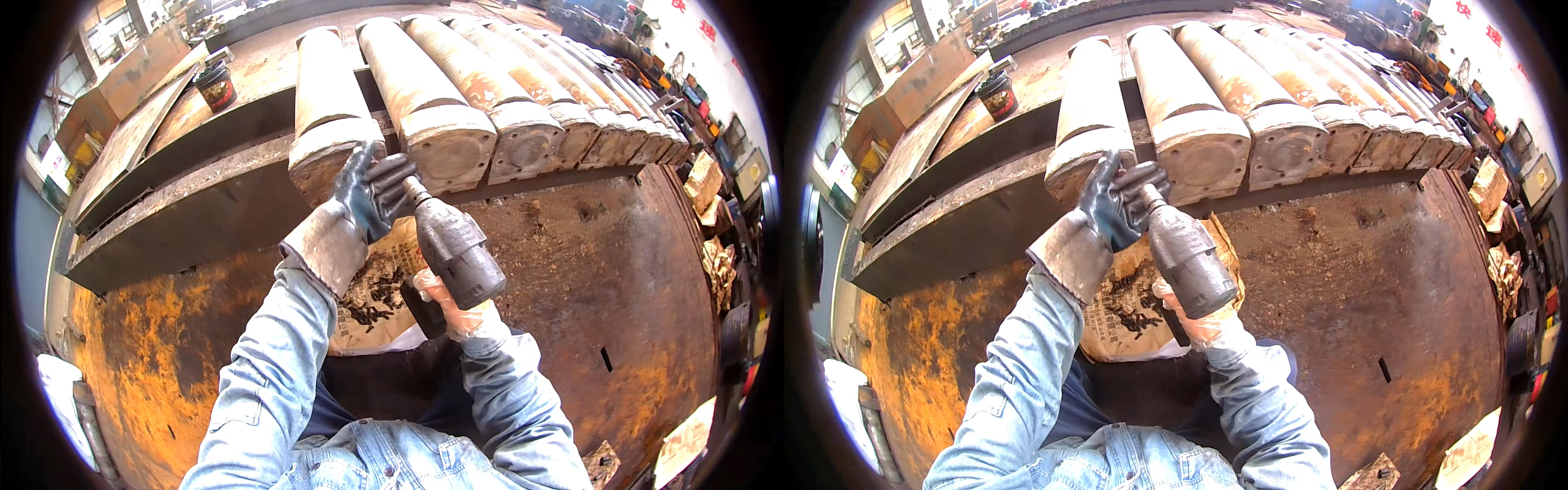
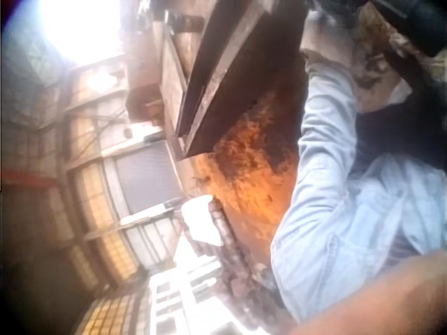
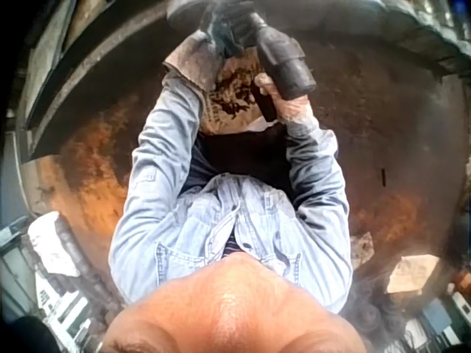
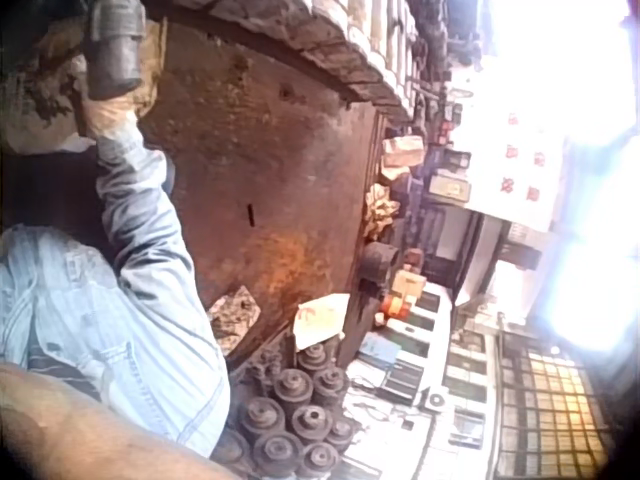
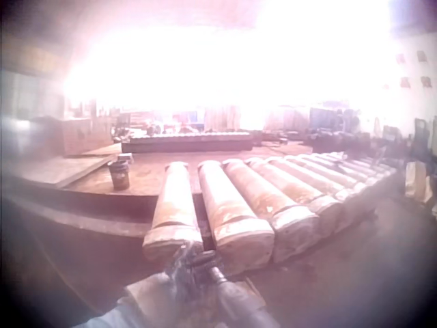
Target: The person uses a power drill to remove bolts from a row of metal cylinders, collecting them on a paper bag. They then use a hammer and chisel to work on the cylinders, striking them repeatedly.
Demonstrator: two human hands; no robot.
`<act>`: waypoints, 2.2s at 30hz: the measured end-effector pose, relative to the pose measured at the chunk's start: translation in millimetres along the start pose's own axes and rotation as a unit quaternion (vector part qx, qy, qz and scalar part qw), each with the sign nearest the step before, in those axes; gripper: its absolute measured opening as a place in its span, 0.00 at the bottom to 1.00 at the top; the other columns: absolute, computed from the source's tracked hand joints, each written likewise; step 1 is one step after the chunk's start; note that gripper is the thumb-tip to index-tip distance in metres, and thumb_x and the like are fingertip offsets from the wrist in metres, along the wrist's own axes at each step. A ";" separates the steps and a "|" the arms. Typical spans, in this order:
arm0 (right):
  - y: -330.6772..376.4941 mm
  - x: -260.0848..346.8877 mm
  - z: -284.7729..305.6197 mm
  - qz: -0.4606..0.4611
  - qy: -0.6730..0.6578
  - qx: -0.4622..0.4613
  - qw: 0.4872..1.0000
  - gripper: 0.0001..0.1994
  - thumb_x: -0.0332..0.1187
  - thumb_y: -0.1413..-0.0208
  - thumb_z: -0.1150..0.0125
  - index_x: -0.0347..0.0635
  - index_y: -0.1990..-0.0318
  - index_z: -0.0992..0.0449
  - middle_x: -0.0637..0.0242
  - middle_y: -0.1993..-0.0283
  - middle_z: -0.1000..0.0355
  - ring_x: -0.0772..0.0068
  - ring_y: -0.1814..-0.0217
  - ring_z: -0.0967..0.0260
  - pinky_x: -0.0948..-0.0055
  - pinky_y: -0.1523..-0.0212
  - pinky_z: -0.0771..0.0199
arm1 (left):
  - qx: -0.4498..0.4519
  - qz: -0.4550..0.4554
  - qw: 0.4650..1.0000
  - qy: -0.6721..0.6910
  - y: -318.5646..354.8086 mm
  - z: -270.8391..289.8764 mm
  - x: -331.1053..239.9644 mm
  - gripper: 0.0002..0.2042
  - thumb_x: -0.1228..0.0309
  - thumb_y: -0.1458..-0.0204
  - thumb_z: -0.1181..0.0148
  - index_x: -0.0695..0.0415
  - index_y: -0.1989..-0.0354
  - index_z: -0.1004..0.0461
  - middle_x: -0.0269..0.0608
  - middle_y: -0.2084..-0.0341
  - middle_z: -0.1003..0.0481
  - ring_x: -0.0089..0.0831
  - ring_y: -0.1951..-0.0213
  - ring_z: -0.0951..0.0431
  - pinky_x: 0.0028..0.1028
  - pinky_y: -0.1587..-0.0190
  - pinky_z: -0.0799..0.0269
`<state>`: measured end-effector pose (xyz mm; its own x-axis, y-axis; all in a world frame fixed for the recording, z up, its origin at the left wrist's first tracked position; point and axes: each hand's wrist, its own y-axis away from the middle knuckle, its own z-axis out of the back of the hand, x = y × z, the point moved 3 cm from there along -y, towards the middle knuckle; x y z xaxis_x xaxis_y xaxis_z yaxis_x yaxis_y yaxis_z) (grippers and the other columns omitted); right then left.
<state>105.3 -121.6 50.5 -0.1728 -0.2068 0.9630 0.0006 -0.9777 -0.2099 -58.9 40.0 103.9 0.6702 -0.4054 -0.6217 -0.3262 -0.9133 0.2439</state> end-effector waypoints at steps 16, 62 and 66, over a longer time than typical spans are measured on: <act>-3.9 32.8 31.0 -0.059 -0.021 -0.048 0.997 0.07 0.27 0.44 0.31 0.37 0.59 0.21 0.68 0.66 0.23 0.74 0.64 0.27 0.72 0.61 0.27 | -0.122 -0.008 0.969 -0.216 7.1 -28.1 -6.9 0.14 0.56 0.34 0.49 0.52 0.58 0.25 0.43 0.54 0.17 0.36 0.53 0.15 0.33 0.61 0.20; -55.0 -72.1 -50.1 -0.192 -0.053 0.000 0.980 0.16 0.45 0.47 0.33 0.41 0.61 0.22 0.67 0.67 0.24 0.69 0.67 0.30 0.65 0.64 0.29 | -0.034 0.124 0.492 -0.861 30.3 186.3 54.3 0.25 0.43 0.47 0.37 0.46 0.48 0.19 0.40 0.49 0.19 0.41 0.46 0.20 0.37 0.42 0.27; -57.1 -51.1 -65.3 -0.236 -0.107 -0.055 0.964 0.06 0.26 0.48 0.35 0.35 0.63 0.20 0.67 0.71 0.24 0.71 0.68 0.29 0.69 0.64 0.29 | -0.055 0.051 0.575 -0.814 44.7 172.4 41.7 0.24 0.47 0.50 0.31 0.49 0.49 0.18 0.41 0.52 0.18 0.42 0.48 0.19 0.36 0.43 0.26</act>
<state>49.7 -52.8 2.3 0.0800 0.2465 0.9658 -0.1348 -0.9574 0.2555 -160.5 -11.0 -39.4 -0.8918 0.0352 -0.4510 -0.2035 -0.9216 0.3305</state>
